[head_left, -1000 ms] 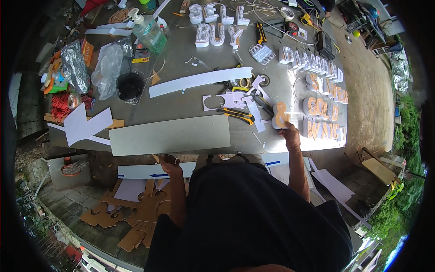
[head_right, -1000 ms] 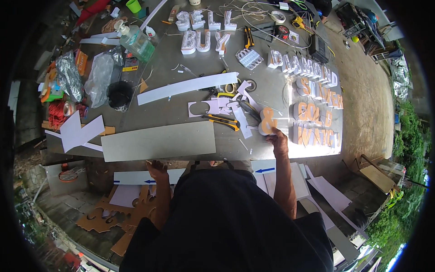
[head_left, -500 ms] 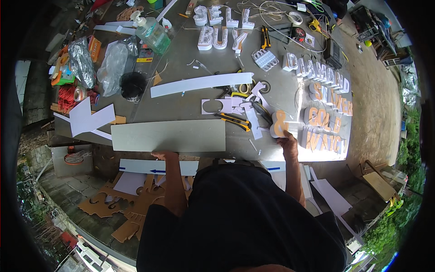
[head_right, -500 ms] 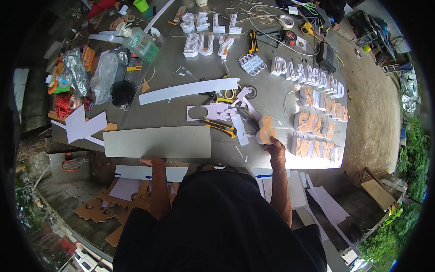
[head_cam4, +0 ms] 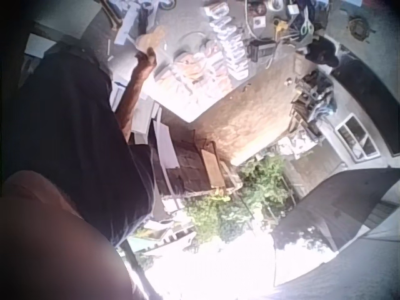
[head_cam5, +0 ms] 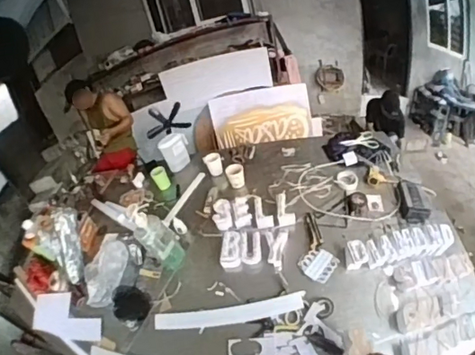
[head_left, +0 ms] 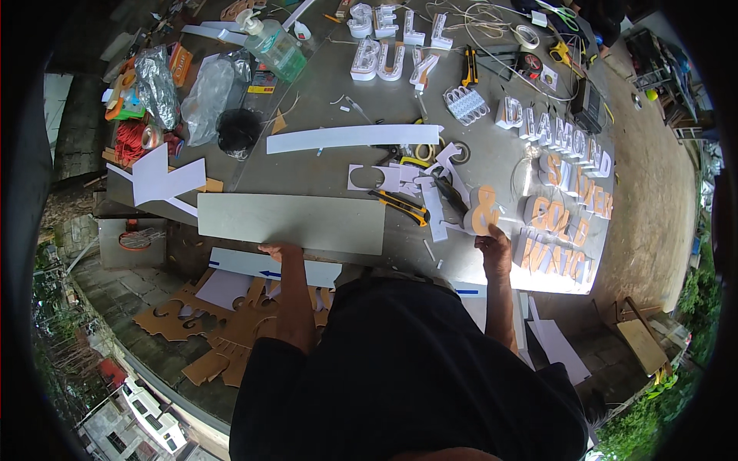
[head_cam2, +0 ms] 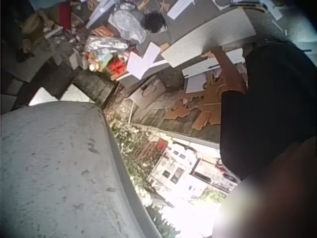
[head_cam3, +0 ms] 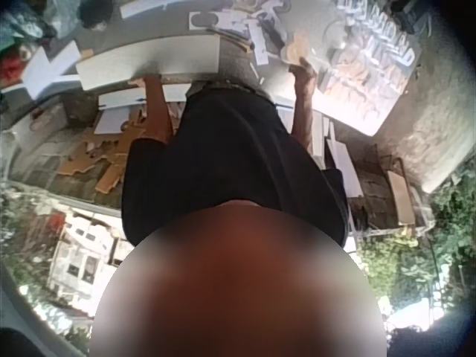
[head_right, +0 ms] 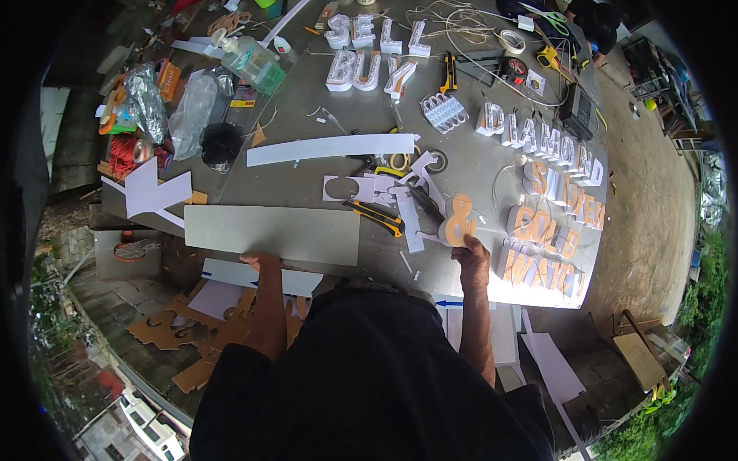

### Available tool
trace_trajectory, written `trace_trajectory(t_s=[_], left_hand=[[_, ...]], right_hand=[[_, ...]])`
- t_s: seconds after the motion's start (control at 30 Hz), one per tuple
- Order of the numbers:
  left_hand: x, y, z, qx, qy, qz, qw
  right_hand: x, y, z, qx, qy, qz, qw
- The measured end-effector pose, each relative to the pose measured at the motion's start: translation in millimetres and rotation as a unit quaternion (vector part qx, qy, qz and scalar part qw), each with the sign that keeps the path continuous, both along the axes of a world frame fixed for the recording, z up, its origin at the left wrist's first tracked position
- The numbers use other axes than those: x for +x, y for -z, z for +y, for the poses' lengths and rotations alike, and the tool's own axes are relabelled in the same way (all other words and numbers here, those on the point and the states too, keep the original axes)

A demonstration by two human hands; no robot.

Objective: Assembling and applying adhesive to acrylic sign letters in a workshop.

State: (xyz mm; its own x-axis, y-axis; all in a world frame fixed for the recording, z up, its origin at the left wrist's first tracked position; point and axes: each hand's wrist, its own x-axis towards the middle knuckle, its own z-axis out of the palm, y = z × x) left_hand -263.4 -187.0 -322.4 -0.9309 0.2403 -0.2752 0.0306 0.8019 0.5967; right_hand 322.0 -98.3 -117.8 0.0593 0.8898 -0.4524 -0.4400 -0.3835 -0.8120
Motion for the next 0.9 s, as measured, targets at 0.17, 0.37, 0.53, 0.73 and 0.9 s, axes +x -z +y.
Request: trace_trajectory(t_s=[0.17,0.37,0.53,0.73,0.9], left_hand=[[16,-22,40,-0.058,0.11,0.002,0.992],[39,-86,40,-0.372,0.277,0.043,0.885],[41,-75,42,-0.336,0.227,-0.014,0.914],[30,-27,14,-0.405,0.199,0.042,0.892],[40,-39,35,-0.429,0.229,0.062,0.872]], right_hand=[[-39,-30,75,-0.009,0.007,-0.016,1.0],[-66,-49,180,0.052,-0.016,-0.057,0.997],[-67,-19,290,0.046,-0.016,-0.022,0.999],[-91,-7,353,0.022,0.004,0.031,0.999],[-75,17,357,0.001,0.039,0.032,0.999]])
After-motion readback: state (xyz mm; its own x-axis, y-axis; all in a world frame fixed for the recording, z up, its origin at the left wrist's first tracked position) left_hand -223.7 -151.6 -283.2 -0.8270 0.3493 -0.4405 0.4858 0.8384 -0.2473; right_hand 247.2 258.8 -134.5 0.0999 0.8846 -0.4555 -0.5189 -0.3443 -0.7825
